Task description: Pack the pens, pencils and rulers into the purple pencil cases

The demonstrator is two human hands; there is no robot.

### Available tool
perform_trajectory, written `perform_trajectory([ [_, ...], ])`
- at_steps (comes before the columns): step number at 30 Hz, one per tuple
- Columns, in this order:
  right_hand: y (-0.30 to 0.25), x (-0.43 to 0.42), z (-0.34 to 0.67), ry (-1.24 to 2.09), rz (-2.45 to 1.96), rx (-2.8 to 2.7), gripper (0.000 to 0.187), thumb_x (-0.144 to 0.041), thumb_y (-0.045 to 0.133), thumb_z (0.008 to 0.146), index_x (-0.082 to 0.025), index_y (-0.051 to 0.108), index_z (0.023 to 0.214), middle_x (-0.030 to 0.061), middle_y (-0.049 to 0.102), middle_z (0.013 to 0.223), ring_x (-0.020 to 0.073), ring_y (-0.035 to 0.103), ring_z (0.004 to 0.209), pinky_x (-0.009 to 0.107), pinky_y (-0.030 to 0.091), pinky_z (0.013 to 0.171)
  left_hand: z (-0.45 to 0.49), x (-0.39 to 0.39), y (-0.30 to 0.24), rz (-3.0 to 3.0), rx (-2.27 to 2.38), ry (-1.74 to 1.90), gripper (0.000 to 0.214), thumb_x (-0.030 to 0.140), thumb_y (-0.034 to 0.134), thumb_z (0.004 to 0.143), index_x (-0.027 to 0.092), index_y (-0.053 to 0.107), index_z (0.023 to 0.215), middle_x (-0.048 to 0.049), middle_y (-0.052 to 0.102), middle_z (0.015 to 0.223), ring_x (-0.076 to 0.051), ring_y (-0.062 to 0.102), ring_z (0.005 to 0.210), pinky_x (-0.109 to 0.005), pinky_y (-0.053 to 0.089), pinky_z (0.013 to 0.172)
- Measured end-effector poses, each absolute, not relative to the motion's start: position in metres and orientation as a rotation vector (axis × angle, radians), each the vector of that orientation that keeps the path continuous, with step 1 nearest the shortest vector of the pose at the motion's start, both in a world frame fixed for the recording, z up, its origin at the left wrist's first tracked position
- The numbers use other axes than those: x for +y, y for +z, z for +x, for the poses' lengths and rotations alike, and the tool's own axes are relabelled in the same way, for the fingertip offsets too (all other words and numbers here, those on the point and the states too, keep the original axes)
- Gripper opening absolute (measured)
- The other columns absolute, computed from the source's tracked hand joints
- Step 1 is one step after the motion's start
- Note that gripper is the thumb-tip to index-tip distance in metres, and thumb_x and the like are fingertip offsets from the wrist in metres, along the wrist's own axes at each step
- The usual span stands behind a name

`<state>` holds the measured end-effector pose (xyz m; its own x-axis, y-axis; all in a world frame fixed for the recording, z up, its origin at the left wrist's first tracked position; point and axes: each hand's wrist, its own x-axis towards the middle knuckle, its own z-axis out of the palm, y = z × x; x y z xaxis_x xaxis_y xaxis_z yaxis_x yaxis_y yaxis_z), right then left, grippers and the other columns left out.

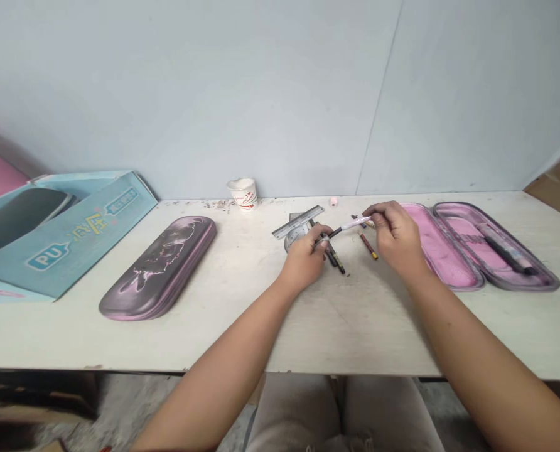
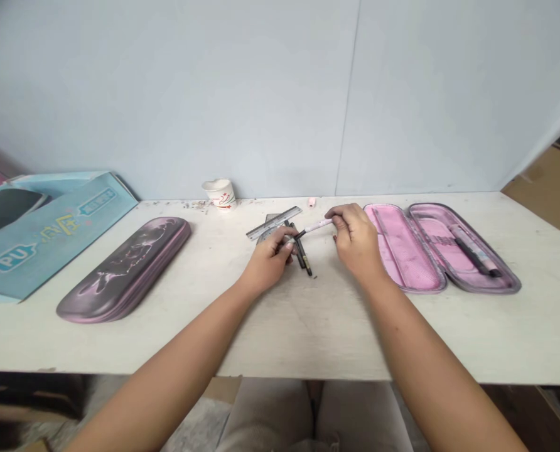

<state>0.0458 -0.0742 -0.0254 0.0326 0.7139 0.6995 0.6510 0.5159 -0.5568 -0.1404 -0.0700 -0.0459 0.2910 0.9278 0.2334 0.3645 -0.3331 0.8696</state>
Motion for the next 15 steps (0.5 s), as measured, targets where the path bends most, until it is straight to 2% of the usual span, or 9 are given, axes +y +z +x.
perform_trajectory([
  [3,-0.027,-0.074,0.042,0.122,-1.125,-1.759,0.021,-0.023,0.039,0.085,-0.021,0.06,0.083,0.0059,0.06,0.09,0.0194,0.055,0.091,0.033,0.042,0.081,-0.14,-0.071,-0.045,1.936,1.168,0.984,0.021,0.016,0.043,0.082,0.024,0.053,0.099,0.0035,0.057,0.068,-0.011,0.053,0.059,-0.024,0.04,0.063],
  [5,-0.028,-0.076,0.038,0.2,-1.13,-1.776,0.019,-0.026,0.041,0.085,-0.021,0.06,0.086,0.0054,0.062,0.092,0.0187,0.056,0.088,0.031,0.042,0.078,-0.14,-0.072,-0.044,1.937,1.164,1.016,0.019,0.015,0.045,0.081,0.022,0.049,0.098,0.0028,0.058,0.071,-0.011,0.054,0.06,-0.025,0.04,0.064],
  [8,-0.029,-0.078,0.034,0.361,-1.24,-1.727,0.02,-0.035,0.044,0.085,-0.021,0.058,0.088,0.0012,0.061,0.074,0.0153,0.055,0.067,0.027,0.04,0.062,-0.139,-0.073,-0.044,1.955,1.165,1.041,0.017,0.014,0.047,0.079,0.021,0.045,0.095,0.0007,0.06,0.076,-0.013,0.056,0.066,-0.026,0.04,0.068],
  [10,-0.029,-0.079,0.035,0.417,-1.338,-1.684,0.025,-0.043,0.045,0.084,-0.021,0.057,0.084,-0.0028,0.053,0.057,0.0131,0.048,0.053,0.025,0.035,0.053,-0.139,-0.075,-0.043,2.016,1.183,1.026,0.017,0.013,0.047,0.079,0.021,0.044,0.094,-0.0009,0.06,0.079,-0.015,0.057,0.073,-0.028,0.04,0.071],
  [12,-0.029,-0.078,0.037,0.404,-1.407,-1.667,0.031,-0.048,0.045,0.083,-0.021,0.056,0.076,-0.0043,0.044,0.05,0.0119,0.042,0.049,0.025,0.03,0.05,-0.139,-0.076,-0.041,2.09,1.202,0.995,0.018,0.013,0.046,0.079,0.021,0.044,0.095,-0.002,0.06,0.082,-0.017,0.057,0.078,-0.029,0.04,0.073],
  [15,-0.029,-0.075,0.041,0.417,-1.394,-1.671,0.038,-0.051,0.04,0.085,-0.02,0.052,0.067,-0.0032,0.043,0.051,0.011,0.041,0.05,0.024,0.029,0.051,-0.139,-0.077,-0.038,2.176,1.214,0.951,0.019,0.013,0.043,0.081,0.022,0.044,0.098,-0.0027,0.06,0.085,-0.017,0.056,0.079,-0.03,0.041,0.073],
])
